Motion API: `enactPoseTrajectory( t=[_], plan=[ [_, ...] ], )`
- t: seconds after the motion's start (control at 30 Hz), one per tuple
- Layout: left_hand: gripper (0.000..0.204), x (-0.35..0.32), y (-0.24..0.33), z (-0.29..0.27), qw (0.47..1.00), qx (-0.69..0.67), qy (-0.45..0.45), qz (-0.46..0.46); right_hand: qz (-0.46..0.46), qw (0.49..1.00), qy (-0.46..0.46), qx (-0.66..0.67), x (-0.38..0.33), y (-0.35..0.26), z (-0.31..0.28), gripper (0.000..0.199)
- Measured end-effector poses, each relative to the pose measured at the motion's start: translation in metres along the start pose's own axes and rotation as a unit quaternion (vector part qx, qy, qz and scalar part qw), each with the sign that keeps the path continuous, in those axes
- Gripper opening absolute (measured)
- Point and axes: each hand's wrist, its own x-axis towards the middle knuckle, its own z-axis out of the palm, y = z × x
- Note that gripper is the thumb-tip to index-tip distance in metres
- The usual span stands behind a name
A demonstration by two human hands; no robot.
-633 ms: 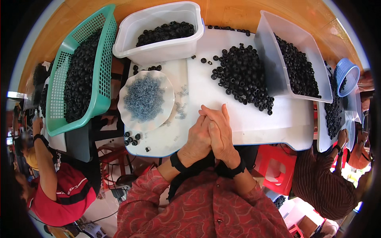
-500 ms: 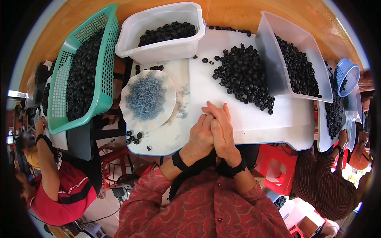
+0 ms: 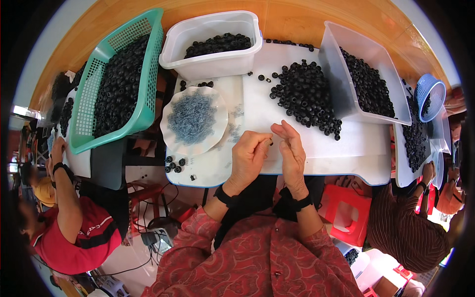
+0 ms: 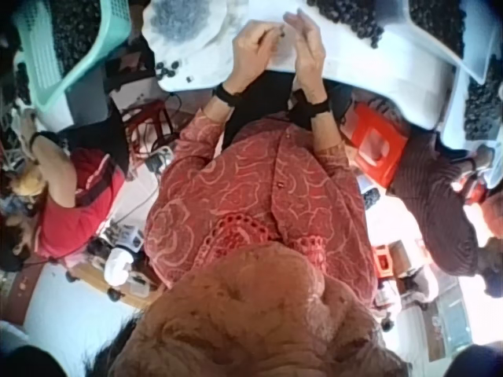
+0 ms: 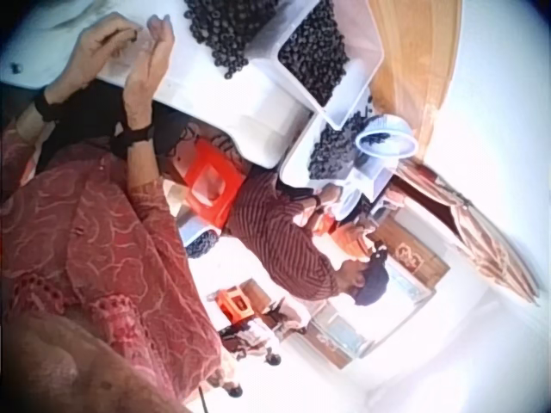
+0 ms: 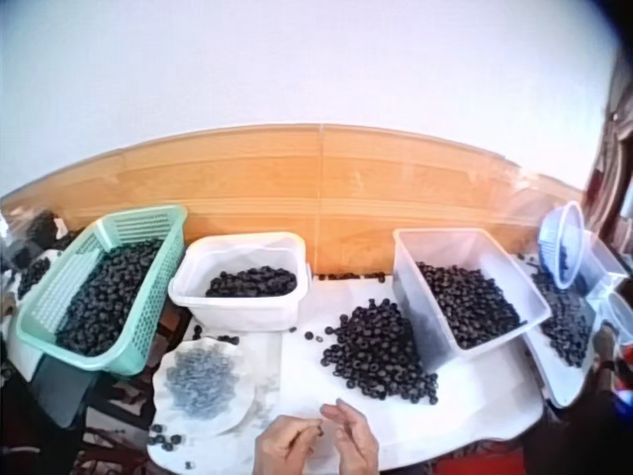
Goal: Inspecting and sorting small black plastic or rubber components on a production line.
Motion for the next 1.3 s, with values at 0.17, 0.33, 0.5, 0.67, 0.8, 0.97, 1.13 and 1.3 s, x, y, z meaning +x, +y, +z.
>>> enactPoseTrajectory(
  t=[0.17,0.33,0.5,0.67,0.8,0.97,1.13,1.3],
  plan=[
    [0.014,-0.001,-0.003,-0.006,0.996,-0.077,0.011,-0.054,-0.036,0.998,-0.001,-0.045,-0.001,0.002,0.007,0.039],
    [0.016,-0.002,-0.005,-0.008,0.995,-0.084,0.002,-0.062,-0.069,0.992,0.031,-0.105,-0.001,0.009,0.008,0.026],
    [0.018,-0.002,-0.005,-0.009,0.991,-0.112,-0.008,-0.076,-0.036,0.994,0.055,-0.085,-0.003,0.008,0.011,0.023],
    [0.022,-0.002,-0.003,-0.010,0.990,-0.110,-0.021,-0.085,-0.030,0.995,0.062,-0.072,-0.003,0.010,0.011,0.022],
    [0.017,-0.003,-0.004,-0.010,0.993,-0.101,-0.019,-0.064,-0.038,0.994,0.068,-0.071,-0.003,0.013,0.012,0.019],
    [0.015,-0.001,-0.007,-0.015,0.986,-0.126,-0.059,-0.088,-0.002,0.997,0.075,-0.025,-0.005,0.014,0.008,0.018],
    [0.016,0.005,-0.004,-0.034,0.958,-0.197,-0.144,-0.153,-0.002,0.999,-0.006,0.046,-0.005,0.011,-0.003,0.020],
    [0.019,0.011,0.003,-0.035,0.943,-0.210,-0.157,-0.205,0.040,0.994,0.005,0.104,-0.006,0.008,-0.005,0.022]
  ],
)
